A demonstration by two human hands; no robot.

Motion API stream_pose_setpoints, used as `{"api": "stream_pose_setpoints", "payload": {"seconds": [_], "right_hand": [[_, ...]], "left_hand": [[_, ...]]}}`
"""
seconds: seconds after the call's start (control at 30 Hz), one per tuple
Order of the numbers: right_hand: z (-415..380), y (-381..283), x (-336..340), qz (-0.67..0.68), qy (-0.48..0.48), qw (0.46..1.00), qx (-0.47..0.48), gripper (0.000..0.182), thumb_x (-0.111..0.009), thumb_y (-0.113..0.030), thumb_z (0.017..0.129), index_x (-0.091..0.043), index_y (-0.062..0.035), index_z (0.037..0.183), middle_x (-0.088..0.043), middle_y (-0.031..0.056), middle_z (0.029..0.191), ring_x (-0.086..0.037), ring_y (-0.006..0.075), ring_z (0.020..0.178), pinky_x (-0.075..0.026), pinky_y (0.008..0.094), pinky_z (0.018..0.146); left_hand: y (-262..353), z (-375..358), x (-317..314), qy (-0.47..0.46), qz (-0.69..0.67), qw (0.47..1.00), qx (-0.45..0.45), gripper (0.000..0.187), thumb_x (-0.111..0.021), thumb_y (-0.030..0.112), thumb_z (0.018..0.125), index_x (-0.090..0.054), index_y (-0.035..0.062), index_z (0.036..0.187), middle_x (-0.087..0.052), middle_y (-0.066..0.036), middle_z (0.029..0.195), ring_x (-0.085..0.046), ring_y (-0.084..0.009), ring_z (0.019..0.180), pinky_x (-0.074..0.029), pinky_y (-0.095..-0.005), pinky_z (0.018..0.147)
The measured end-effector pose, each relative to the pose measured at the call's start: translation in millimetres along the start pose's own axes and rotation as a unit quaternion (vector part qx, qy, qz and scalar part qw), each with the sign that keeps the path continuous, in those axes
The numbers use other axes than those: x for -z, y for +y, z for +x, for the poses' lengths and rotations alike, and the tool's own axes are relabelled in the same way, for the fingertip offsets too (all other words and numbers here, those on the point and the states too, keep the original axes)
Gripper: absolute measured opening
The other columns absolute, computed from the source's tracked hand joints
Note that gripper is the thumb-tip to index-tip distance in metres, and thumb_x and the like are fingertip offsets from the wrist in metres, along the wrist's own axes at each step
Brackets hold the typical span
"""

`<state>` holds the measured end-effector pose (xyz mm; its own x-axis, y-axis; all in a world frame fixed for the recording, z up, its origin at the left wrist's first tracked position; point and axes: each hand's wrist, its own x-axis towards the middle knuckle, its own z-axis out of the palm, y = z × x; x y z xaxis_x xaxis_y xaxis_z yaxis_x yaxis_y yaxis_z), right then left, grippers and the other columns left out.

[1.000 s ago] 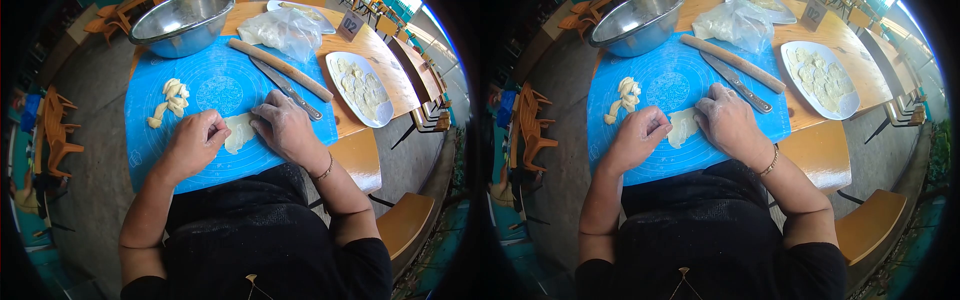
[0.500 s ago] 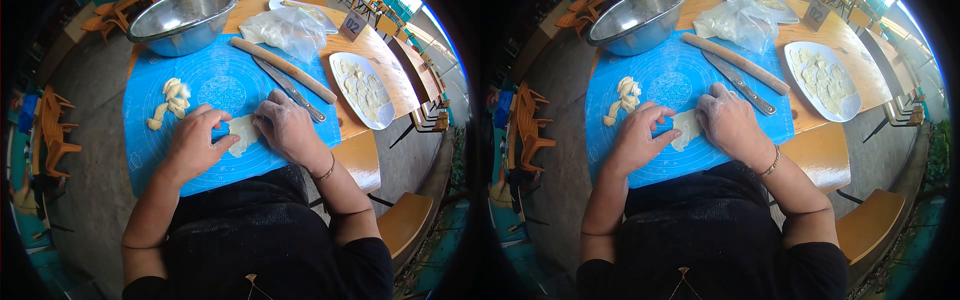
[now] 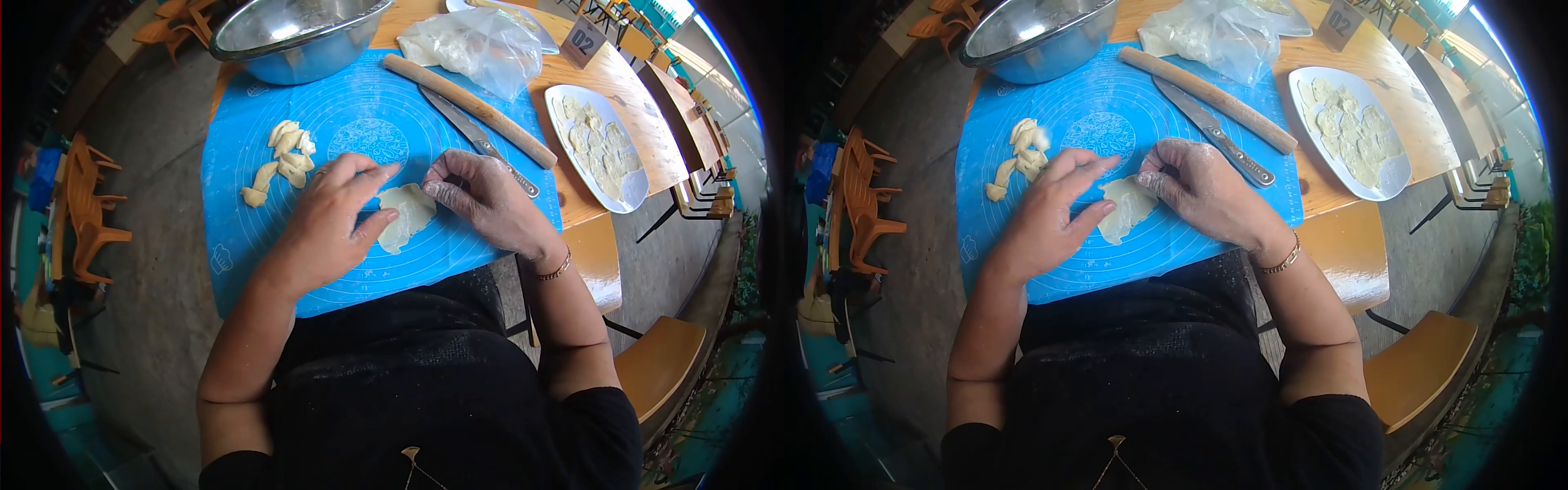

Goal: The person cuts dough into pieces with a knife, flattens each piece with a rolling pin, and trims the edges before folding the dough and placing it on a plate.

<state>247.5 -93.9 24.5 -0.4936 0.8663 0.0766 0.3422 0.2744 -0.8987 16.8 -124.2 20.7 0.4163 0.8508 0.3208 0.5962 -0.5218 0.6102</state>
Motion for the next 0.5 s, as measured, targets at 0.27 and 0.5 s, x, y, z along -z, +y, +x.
{"api": "stream_pose_setpoints", "payload": {"seconds": [0.27, 0.5], "right_hand": [[3.4, 2.6, 4.5, 0.144, -0.016, 0.989, -0.011, 0.016, -0.065, -0.013, 0.096, -0.066, 0.0024, 0.092, -0.064, 0.0038, 0.081, -0.055, 0.0113, 0.074, -0.048, 0.0297, 0.068], [4.6, 10.1, 2.4, -0.242, 0.106, 0.96, 0.087, 0.013, -0.069, -0.015, 0.086, -0.07, -0.0037, 0.092, -0.065, 0.0162, 0.089, -0.064, 0.0392, 0.086, -0.051, 0.0445, 0.077]], "left_hand": [[-0.2, 9.9, -7.6, -0.03, 0.002, 0.999, 0.029, 0.028, -0.072, 0.008, 0.085, -0.066, -0.0008, 0.111, -0.061, -0.015, 0.112, -0.058, -0.033, 0.108, -0.045, -0.0411, 0.097], [-0.2, 6.6, -10.0, -0.003, 0.111, 0.994, -0.012, 0.029, -0.068, 0.008, 0.089, -0.066, -0.0026, 0.116, -0.06, -0.016, 0.114, -0.057, -0.0323, 0.109, -0.045, -0.0403, 0.096]]}}
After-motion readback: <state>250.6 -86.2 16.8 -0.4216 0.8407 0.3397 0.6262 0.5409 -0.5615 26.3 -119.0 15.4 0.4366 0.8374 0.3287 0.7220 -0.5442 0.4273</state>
